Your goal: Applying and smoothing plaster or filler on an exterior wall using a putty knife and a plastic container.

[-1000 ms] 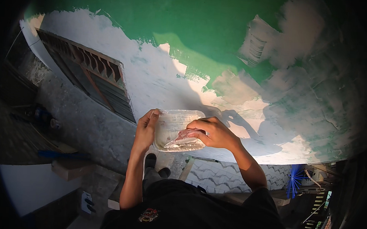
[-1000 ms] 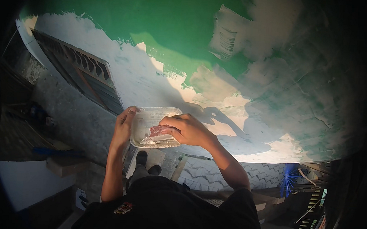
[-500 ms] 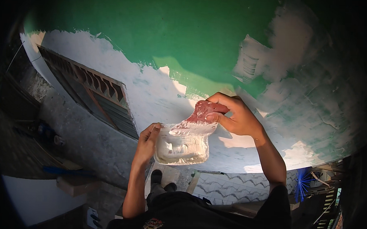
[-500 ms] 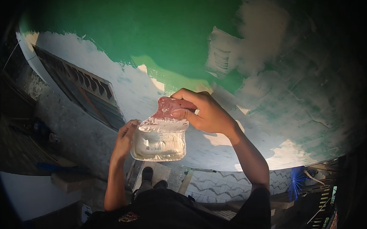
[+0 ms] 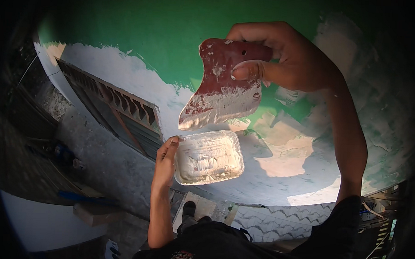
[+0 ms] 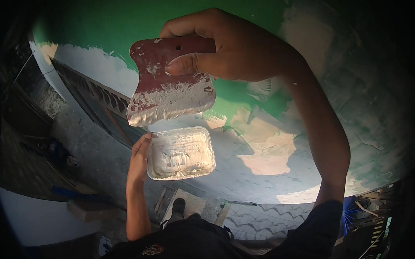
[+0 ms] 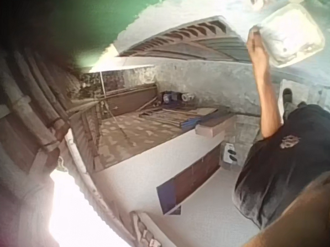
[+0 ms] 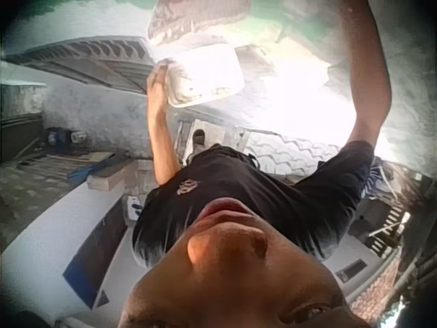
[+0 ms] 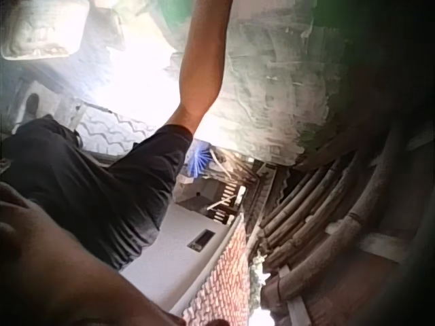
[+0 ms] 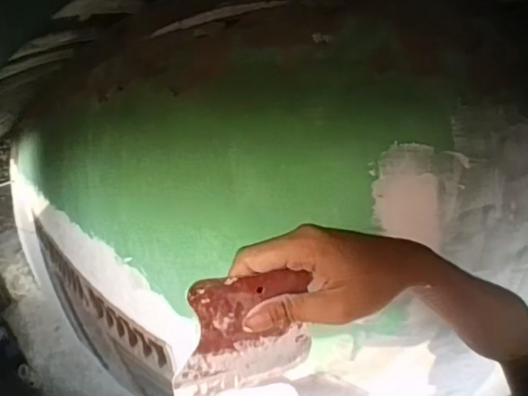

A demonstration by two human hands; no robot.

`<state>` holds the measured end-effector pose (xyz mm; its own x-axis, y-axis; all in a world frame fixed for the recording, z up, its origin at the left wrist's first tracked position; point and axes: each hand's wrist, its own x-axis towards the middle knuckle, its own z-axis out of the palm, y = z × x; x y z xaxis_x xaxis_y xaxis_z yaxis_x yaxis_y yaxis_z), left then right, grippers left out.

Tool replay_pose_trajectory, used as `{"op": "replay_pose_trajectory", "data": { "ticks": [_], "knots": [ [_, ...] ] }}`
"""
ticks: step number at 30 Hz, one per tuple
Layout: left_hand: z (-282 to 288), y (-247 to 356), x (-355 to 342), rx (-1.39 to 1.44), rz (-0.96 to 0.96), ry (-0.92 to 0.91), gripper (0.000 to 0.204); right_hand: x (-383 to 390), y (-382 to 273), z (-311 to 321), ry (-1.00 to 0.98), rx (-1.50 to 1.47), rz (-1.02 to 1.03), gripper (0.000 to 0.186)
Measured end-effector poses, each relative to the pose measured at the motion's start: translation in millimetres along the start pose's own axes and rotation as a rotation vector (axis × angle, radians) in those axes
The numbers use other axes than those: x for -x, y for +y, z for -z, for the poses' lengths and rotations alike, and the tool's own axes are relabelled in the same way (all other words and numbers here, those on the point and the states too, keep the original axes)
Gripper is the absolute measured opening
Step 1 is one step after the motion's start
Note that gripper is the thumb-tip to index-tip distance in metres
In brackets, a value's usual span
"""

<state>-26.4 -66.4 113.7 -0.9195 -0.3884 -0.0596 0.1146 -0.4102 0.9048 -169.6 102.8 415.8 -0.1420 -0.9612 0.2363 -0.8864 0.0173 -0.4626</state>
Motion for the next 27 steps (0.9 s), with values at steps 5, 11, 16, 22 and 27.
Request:
{"op": "replay_pose_trajectory", "data": {
  "ticks": [5,11,16,22,27],
  "knots": [
    [12.9,15.0,5.9,-0.009,-0.064,0.013,0.032,9.1,8.0,-69.7,-0.196,0.018,-0.118,0.024],
    [1.4,20.0,9.6,-0.108,-0.079,-0.006,0.034,58.0,35.9,-154.8,-0.225,0.01,-0.027,0.018],
    [-1.9,10.3,12.2,-0.186,-0.07,0.017,0.038,70.2,38.7,-149.2,-0.134,-0.033,-0.132,0.02],
    [-7.4,-0.4,7.5,-0.108,-0.02,-0.015,0.036,79.7,37.1,-139.0,-0.085,-0.103,-0.147,0.019],
    [-12.6,-4.3,2.6,-0.105,-0.003,-0.038,0.036,87.5,47.7,-142.0,-0.198,-0.068,-0.146,0.019]
  ]
}}
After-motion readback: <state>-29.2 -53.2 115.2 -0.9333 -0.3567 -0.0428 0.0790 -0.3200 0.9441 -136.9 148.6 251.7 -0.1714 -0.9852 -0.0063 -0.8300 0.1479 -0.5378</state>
